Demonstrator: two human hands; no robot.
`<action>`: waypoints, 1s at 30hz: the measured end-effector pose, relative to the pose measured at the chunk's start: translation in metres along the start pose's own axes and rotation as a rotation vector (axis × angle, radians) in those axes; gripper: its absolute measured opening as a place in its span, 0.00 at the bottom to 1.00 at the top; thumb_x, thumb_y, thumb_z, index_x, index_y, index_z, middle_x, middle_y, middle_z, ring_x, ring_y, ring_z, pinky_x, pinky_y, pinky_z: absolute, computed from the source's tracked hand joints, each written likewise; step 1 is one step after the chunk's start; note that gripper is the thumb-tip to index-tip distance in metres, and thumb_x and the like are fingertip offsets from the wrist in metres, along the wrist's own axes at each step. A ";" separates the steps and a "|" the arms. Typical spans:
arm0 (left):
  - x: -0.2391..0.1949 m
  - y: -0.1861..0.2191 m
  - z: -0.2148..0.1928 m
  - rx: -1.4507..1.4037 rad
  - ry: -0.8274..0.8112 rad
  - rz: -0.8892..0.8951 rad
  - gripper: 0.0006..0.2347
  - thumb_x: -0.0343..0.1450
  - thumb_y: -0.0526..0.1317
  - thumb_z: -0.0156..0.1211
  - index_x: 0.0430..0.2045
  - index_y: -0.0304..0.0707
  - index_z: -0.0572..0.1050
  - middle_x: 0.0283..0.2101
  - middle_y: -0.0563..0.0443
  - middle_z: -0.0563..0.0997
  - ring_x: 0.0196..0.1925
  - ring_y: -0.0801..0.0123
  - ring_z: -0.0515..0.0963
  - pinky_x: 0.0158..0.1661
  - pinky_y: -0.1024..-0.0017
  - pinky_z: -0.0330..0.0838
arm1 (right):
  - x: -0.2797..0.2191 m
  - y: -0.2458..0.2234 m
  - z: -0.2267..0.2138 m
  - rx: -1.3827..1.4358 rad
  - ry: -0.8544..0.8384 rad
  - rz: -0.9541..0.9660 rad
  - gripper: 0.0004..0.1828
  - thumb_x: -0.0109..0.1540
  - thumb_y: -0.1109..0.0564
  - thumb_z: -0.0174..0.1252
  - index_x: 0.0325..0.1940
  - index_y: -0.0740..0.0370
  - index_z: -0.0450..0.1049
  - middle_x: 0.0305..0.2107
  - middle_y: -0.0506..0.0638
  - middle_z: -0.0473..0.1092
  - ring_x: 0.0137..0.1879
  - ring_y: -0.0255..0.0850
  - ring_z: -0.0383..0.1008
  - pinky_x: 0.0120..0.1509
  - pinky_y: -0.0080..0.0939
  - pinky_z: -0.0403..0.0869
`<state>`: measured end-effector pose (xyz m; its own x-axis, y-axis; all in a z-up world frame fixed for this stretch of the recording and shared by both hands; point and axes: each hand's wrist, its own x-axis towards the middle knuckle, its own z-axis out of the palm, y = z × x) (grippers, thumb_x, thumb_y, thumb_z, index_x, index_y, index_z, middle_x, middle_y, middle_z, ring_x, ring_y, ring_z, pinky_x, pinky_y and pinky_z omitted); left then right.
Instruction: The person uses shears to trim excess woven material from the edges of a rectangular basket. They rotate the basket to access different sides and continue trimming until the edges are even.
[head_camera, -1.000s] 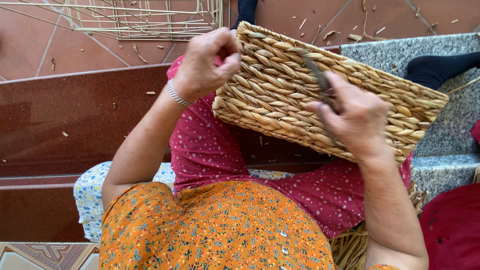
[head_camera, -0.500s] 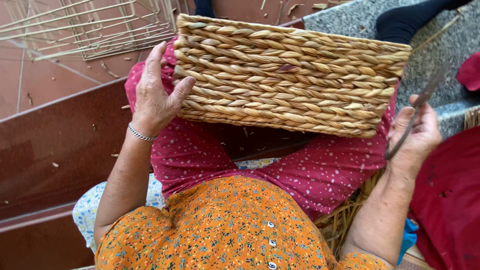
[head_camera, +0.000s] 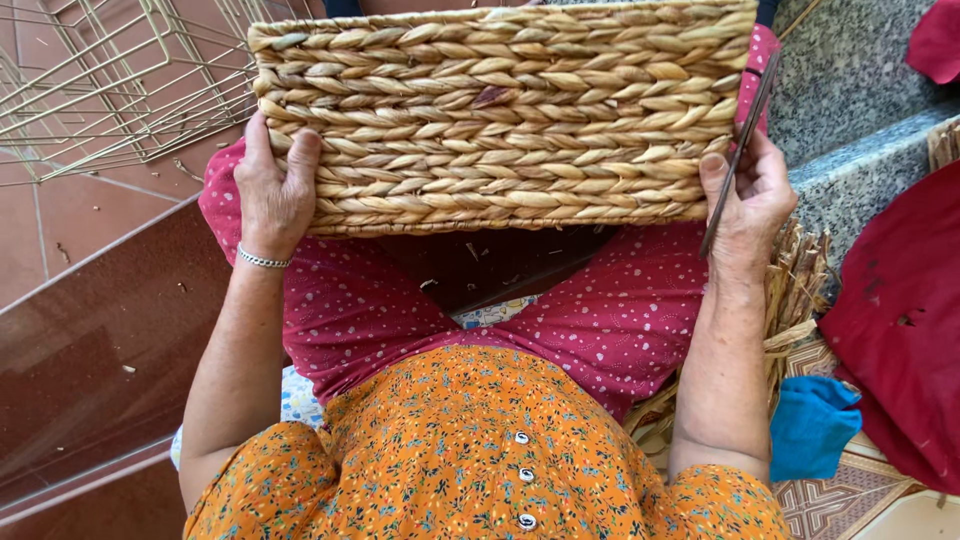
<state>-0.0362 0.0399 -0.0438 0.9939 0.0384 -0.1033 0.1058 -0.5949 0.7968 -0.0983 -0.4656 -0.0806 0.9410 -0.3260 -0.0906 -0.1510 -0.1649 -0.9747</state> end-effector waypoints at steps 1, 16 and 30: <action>0.000 -0.001 0.000 -0.002 0.006 0.032 0.22 0.83 0.48 0.59 0.66 0.30 0.65 0.55 0.38 0.83 0.57 0.59 0.84 0.56 0.64 0.78 | 0.000 0.002 0.001 -0.008 -0.007 -0.010 0.34 0.70 0.46 0.71 0.69 0.73 0.69 0.54 0.50 0.73 0.58 0.33 0.73 0.67 0.33 0.73; -0.104 0.103 0.083 -0.300 -0.319 0.248 0.06 0.73 0.31 0.65 0.42 0.38 0.79 0.40 0.47 0.84 0.43 0.65 0.84 0.47 0.71 0.78 | -0.004 -0.063 -0.023 -0.096 -0.217 0.131 0.42 0.66 0.36 0.67 0.72 0.71 0.70 0.37 0.44 0.71 0.36 0.24 0.68 0.37 0.22 0.66; -0.120 0.104 0.211 -1.368 -0.377 -0.949 0.09 0.74 0.40 0.63 0.43 0.35 0.77 0.40 0.50 0.83 0.36 0.76 0.79 0.43 0.72 0.77 | 0.028 -0.117 -0.069 -0.262 -0.977 0.357 0.38 0.62 0.44 0.62 0.71 0.66 0.67 0.33 0.42 0.69 0.35 0.29 0.67 0.36 0.29 0.69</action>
<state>-0.1514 -0.1962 -0.0743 0.5305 -0.3509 -0.7716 0.7588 0.6024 0.2477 -0.0754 -0.5193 0.0446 0.6467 0.4721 -0.5991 -0.4160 -0.4400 -0.7958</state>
